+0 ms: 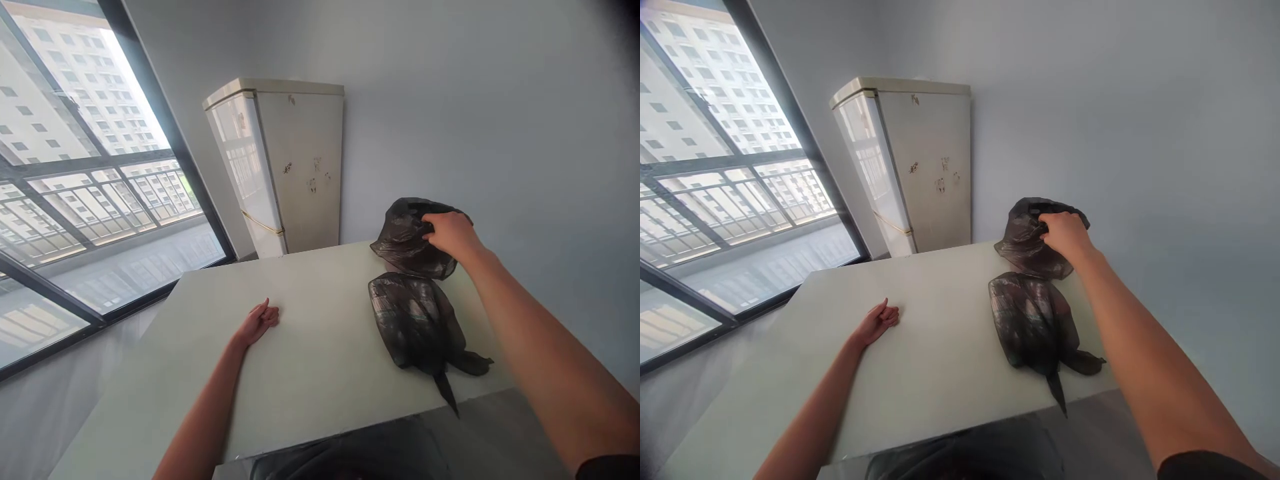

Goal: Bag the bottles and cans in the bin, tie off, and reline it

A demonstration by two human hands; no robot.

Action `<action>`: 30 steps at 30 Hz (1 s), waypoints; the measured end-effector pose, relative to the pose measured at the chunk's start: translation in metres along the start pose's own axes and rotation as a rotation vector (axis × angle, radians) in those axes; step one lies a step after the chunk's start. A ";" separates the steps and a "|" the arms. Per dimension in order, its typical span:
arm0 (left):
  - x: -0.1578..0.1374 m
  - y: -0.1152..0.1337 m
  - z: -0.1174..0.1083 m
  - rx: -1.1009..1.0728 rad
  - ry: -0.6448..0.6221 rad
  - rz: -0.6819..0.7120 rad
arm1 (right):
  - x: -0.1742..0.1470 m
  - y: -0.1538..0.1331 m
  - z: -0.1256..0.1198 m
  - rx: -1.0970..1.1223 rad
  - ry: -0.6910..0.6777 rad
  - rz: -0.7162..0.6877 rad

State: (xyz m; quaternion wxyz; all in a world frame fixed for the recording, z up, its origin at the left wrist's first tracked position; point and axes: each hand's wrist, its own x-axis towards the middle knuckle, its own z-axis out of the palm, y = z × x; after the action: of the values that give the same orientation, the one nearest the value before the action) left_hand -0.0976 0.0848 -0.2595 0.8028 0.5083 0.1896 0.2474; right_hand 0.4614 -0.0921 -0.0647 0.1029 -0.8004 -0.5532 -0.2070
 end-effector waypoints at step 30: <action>-0.003 0.001 -0.009 0.131 -0.266 -0.079 | -0.230 -0.132 0.100 0.954 -0.154 0.389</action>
State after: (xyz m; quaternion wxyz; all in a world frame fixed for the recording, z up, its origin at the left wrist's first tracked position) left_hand -0.1057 0.0899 -0.2619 0.7949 0.5802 0.1172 0.1334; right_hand 0.2911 -0.1981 -0.2646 0.4516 -0.7655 -0.4329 0.1505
